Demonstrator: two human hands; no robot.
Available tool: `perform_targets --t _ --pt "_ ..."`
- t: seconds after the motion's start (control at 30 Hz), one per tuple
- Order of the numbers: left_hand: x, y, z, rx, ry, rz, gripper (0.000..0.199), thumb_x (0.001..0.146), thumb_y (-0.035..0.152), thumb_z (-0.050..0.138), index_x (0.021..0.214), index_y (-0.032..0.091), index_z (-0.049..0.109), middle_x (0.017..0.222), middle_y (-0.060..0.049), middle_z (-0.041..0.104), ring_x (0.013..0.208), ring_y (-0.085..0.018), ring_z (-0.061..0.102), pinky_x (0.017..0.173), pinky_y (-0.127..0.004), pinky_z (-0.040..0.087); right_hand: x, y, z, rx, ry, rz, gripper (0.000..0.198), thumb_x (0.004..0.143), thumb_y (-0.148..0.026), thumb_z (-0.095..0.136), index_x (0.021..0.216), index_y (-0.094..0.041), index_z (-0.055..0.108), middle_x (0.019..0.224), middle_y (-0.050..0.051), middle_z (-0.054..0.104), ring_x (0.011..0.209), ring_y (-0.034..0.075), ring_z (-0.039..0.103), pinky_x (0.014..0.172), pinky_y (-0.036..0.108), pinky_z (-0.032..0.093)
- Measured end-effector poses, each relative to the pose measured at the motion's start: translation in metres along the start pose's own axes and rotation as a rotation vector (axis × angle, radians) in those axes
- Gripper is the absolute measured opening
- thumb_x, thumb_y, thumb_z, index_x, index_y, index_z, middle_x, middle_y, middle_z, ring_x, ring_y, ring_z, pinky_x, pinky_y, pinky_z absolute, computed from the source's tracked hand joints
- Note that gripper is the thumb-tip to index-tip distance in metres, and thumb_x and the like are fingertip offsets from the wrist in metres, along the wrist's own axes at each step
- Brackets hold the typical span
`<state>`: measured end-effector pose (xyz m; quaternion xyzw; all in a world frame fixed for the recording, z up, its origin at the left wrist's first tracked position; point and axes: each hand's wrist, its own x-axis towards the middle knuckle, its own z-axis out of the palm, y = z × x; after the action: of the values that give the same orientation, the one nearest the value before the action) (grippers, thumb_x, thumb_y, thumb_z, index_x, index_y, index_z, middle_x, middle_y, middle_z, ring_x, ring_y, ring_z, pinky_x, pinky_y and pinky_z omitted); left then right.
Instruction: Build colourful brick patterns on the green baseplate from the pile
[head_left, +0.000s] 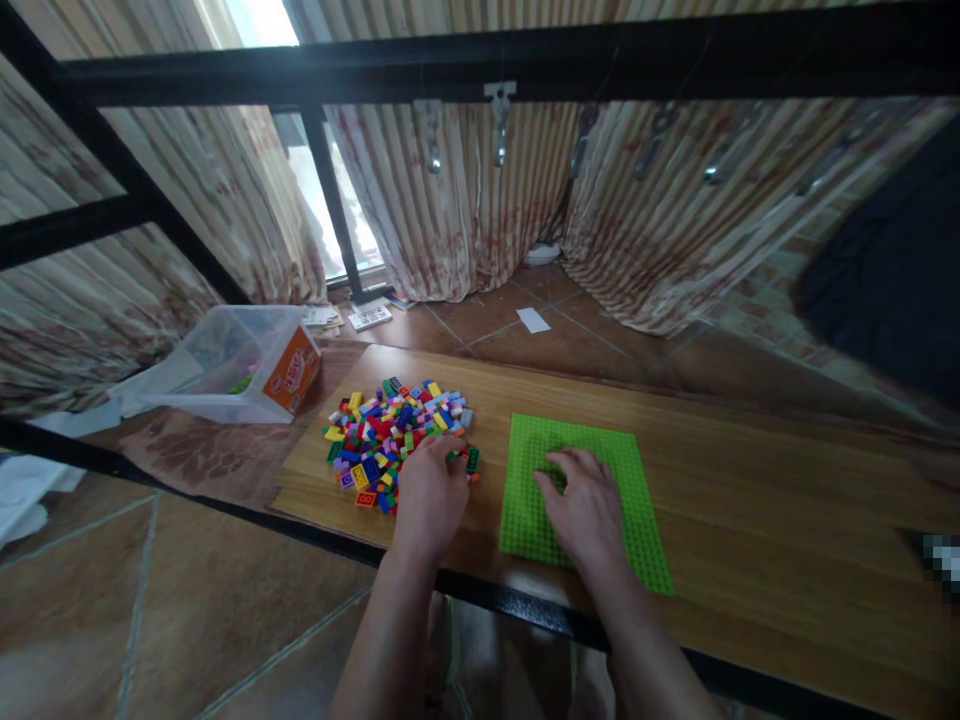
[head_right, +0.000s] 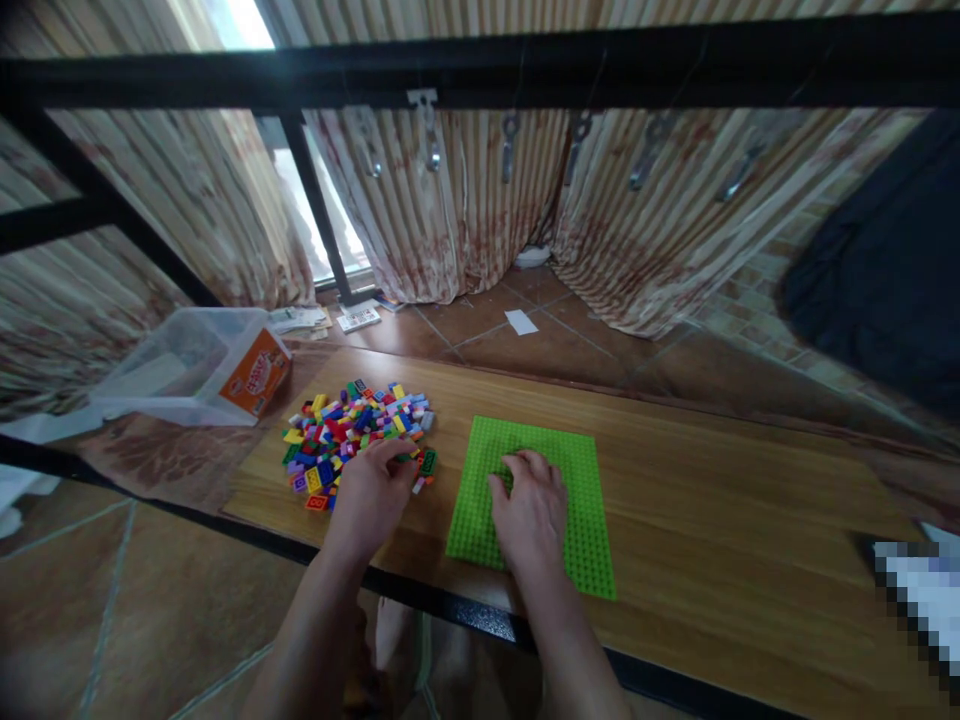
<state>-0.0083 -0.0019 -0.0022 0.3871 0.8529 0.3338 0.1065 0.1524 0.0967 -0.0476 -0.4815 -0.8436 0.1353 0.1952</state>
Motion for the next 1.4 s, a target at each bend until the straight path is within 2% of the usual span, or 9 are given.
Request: perform_targets --t 0.13,0.3,0.47,0.6,0.7,0.87,1.1,1.23,1.4 --pt "-0.002 0.004 0.001 0.033 -0.019 0.014 0.019 0.081 0.018 0.054 0.092 0.020 0.070 0.096 -0.004 0.070 0.086 -0.018 0.065 0.079 -0.029 0.048 -0.001 0.012 -0.010 -0.065 -0.029 0.070 0.027 0.085 -0.034 0.056 0.103 -0.019 0.067 0.112 0.009 0.062 0.104 0.026 0.052 0.091 0.040 0.037" --pt "-0.005 0.015 0.007 0.216 -0.027 0.022 0.020 0.081 0.024 0.057 0.096 0.024 0.069 0.102 -0.003 0.070 0.089 -0.021 0.065 0.078 -0.031 0.048 -0.002 0.029 -0.024 -0.109 -0.047 0.178 0.028 0.086 -0.035 0.053 0.105 -0.019 0.066 0.115 0.009 0.060 0.107 0.027 0.052 0.091 0.041 0.037" --pt "-0.005 0.022 0.011 0.366 -0.012 0.089 0.022 0.082 0.023 0.054 0.099 0.025 0.068 0.102 -0.004 0.069 0.096 -0.024 0.062 0.079 -0.033 0.047 -0.003 0.030 -0.031 -0.155 -0.065 0.269 0.034 0.086 -0.036 0.052 0.113 -0.020 0.063 0.124 0.010 0.056 0.113 0.030 0.048 0.092 0.044 0.036" --pt "-0.005 0.028 0.014 0.366 0.058 0.138 0.022 0.084 0.027 0.053 0.100 0.023 0.067 0.103 -0.004 0.069 0.098 -0.024 0.061 0.083 -0.034 0.046 -0.005 0.032 -0.036 -0.217 -0.050 0.353 0.047 0.085 -0.043 0.053 0.124 -0.017 0.056 0.133 0.016 0.047 0.120 0.036 0.041 0.092 0.049 0.035" --pt "-0.010 0.036 0.020 0.310 0.094 0.209 0.023 0.086 0.029 0.051 0.102 0.021 0.066 0.104 -0.004 0.068 0.097 -0.023 0.061 0.085 -0.033 0.046 -0.007 0.038 -0.041 -0.209 -0.054 0.388 0.051 0.085 -0.043 0.053 0.128 -0.017 0.053 0.134 0.016 0.046 0.119 0.037 0.042 0.091 0.050 0.036" --pt "-0.021 0.051 0.038 0.281 -0.011 0.277 0.028 0.088 0.029 0.050 0.112 0.018 0.060 0.110 -0.007 0.064 0.098 -0.022 0.060 0.086 -0.033 0.047 -0.008 0.047 -0.045 -0.122 -0.048 0.386 0.052 0.082 -0.040 0.057 0.128 -0.015 0.051 0.127 0.017 0.051 0.117 0.034 0.044 0.092 0.045 0.037" --pt "-0.027 0.058 0.060 0.416 -0.168 0.186 0.057 0.076 0.029 0.067 0.126 0.011 0.048 0.116 -0.014 0.058 0.107 -0.030 0.055 0.095 -0.041 0.043 -0.009 0.052 -0.044 -0.066 -0.009 0.308 0.052 0.077 -0.031 0.062 0.123 -0.009 0.053 0.120 0.018 0.055 0.117 0.031 0.045 0.099 0.042 0.033" --pt "-0.027 0.063 0.065 0.300 -0.167 0.094 0.068 0.070 0.024 0.072 0.130 0.012 0.043 0.116 -0.014 0.055 0.109 -0.028 0.055 0.093 -0.039 0.044 -0.009 0.052 -0.046 -0.060 -0.002 0.317 0.054 0.076 -0.031 0.064 0.123 -0.008 0.053 0.119 0.017 0.054 0.115 0.031 0.046 0.100 0.041 0.033" --pt "-0.020 0.065 0.068 0.086 -0.157 -0.079 0.075 0.066 0.024 0.075 0.131 0.015 0.040 0.114 -0.013 0.055 0.095 -0.022 0.062 0.082 -0.035 0.048 -0.008 0.055 -0.046 -0.074 -0.036 0.351 0.052 0.077 -0.032 0.063 0.122 -0.009 0.054 0.118 0.017 0.055 0.115 0.031 0.047 0.096 0.039 0.035"
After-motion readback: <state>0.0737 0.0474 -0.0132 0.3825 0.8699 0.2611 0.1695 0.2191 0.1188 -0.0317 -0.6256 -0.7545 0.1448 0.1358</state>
